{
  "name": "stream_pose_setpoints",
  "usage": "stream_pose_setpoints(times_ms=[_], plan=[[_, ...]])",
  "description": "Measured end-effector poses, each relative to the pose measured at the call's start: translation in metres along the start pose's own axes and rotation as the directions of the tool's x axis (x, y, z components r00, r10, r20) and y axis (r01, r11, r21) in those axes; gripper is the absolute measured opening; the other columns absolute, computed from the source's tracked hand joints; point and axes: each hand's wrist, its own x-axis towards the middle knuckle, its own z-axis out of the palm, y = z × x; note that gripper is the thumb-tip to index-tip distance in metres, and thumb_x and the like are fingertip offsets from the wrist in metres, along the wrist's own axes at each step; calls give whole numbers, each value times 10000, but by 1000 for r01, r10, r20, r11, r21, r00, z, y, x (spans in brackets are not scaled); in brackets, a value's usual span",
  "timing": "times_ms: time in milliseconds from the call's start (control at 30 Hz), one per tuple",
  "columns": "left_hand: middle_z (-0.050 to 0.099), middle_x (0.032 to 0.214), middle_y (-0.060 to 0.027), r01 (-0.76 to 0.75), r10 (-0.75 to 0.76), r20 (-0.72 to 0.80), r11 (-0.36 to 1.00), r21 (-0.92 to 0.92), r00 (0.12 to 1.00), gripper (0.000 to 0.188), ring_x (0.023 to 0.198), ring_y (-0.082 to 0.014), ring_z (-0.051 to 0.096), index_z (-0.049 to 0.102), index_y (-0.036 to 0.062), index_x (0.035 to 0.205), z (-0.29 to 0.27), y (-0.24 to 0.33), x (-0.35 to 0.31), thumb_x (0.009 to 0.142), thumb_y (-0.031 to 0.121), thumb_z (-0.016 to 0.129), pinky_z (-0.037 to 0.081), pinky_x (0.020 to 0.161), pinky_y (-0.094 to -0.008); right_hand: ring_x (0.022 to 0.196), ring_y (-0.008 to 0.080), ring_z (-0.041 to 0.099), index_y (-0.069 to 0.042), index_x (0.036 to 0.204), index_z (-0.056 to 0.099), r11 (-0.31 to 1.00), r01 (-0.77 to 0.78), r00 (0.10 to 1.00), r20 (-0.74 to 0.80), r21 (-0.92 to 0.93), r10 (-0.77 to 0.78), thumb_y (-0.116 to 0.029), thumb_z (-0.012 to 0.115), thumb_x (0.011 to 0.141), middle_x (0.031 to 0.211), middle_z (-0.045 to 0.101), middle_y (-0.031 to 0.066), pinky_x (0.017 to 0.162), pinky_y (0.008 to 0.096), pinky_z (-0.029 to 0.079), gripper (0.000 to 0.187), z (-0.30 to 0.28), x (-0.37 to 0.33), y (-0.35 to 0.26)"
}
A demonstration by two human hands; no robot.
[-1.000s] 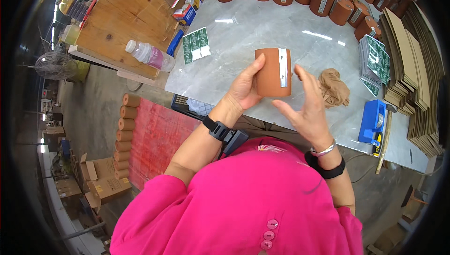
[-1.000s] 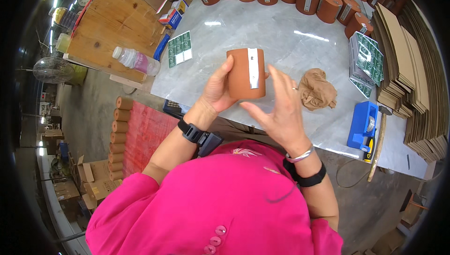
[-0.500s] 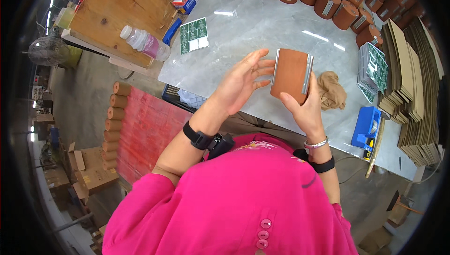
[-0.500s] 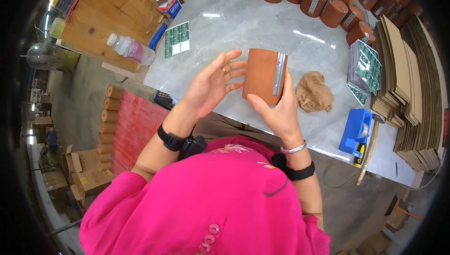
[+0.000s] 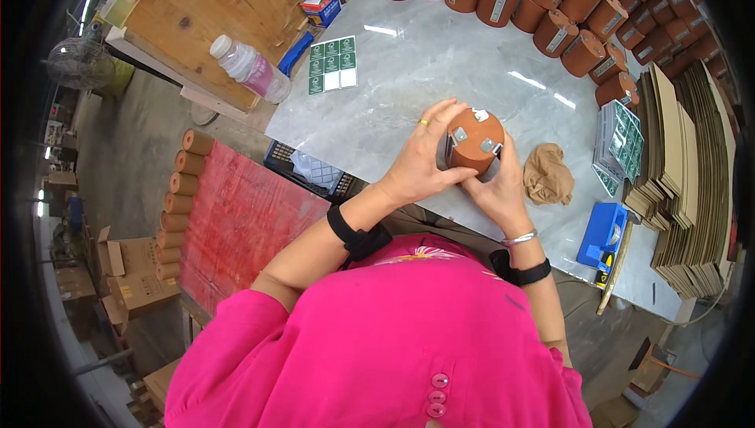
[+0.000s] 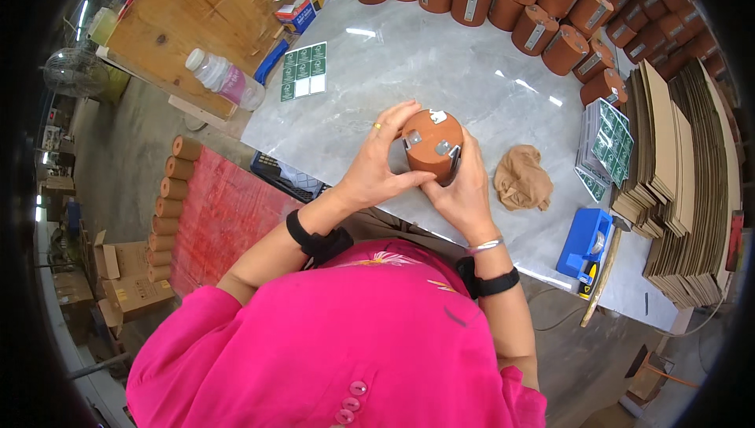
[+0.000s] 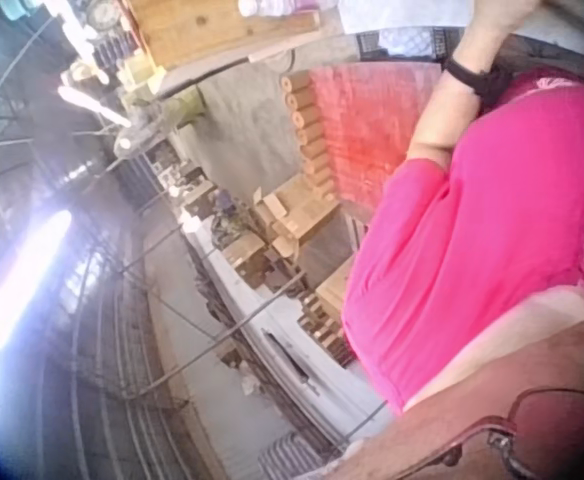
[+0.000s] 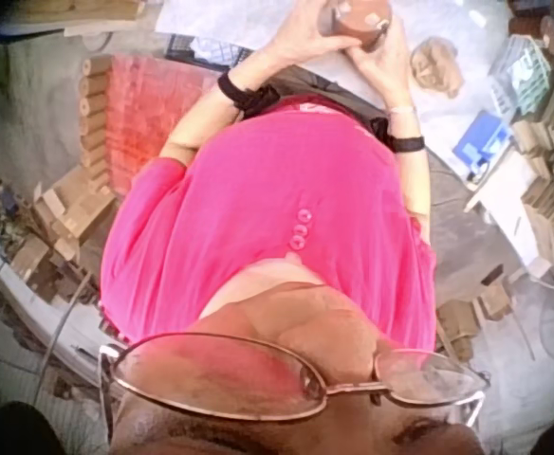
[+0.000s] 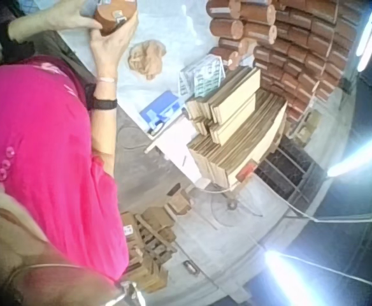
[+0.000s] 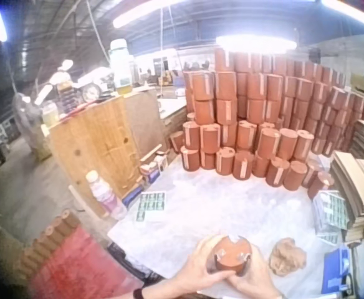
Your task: Labeling and wrapping cylindrical wooden or bamboo components with cardboard and tape.
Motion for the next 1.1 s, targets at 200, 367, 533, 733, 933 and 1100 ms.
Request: stream_pose_setpoints(times_ms=[200, 367, 533, 733, 933, 1100], plan=[[529, 1355, -193, -133, 150, -38, 948, 289, 988, 719, 1203, -378, 564, 558, 71, 1337, 4, -8, -9, 696, 143, 876, 507, 990, -414, 1264, 409, 513, -17, 1488, 334, 984, 93, 989, -105, -149, -109, -42, 813, 706, 1424, 449, 241, 1034, 445, 454, 917, -5, 0, -13], [544, 1330, -196, -183, 239, -122, 917, 353, 963, 696, 1184, -373, 580, 572, 62, 1298, 12, -10, -15, 678, 117, 885, 528, 958, -408, 1289, 397, 496, -16, 1428, 458, 954, 115, 989, -58, -278, -136, -4, 771, 745, 1458, 411, 250, 1035, 448, 444, 751, -22, -16, -36], [531, 1336, -198, -125, 198, -233, 948, 293, 952, 640, 1119, -373, 613, 556, 39, 1236, 16, -5, -15, 683, 98, 874, 558, 882, -402, 1273, 396, 506, -39, 1384, 531, 942, 139, 989, -7, -306, -149, -8, 756, 762, 1467, 414, 243, 1025, 451, 442, 662, -23, -27, -32], [529, 1340, -199, -161, 263, -229, 909, 384, 937, 620, 1135, -370, 604, 572, 58, 1249, 21, -11, -20, 699, 75, 858, 558, 871, -404, 1240, 415, 511, -92, 1391, 552, 923, 172, 985, 30, -344, -172, -8, 749, 759, 1471, 414, 247, 1010, 455, 440, 668, -22, -23, -34], [543, 1286, -166, -91, 169, -198, 932, 352, 966, 637, 1098, -333, 617, 603, 117, 1310, 19, -11, -28, 724, 13, 829, 556, 874, -388, 1190, 378, 521, -150, 1394, 567, 875, 153, 988, 48, -460, -147, -75, 771, 743, 1490, 392, 233, 986, 458, 410, 686, -16, -13, -38], [528, 1273, -176, -53, 99, -108, 929, 367, 989, 619, 1112, -349, 572, 603, 127, 1333, 13, 5, -22, 749, 49, 795, 520, 917, -422, 1182, 364, 517, -189, 1405, 558, 871, 103, 993, 94, -479, -66, -176, 812, 716, 1500, 392, 203, 979, 464, 385, 735, -28, 1, -45]])
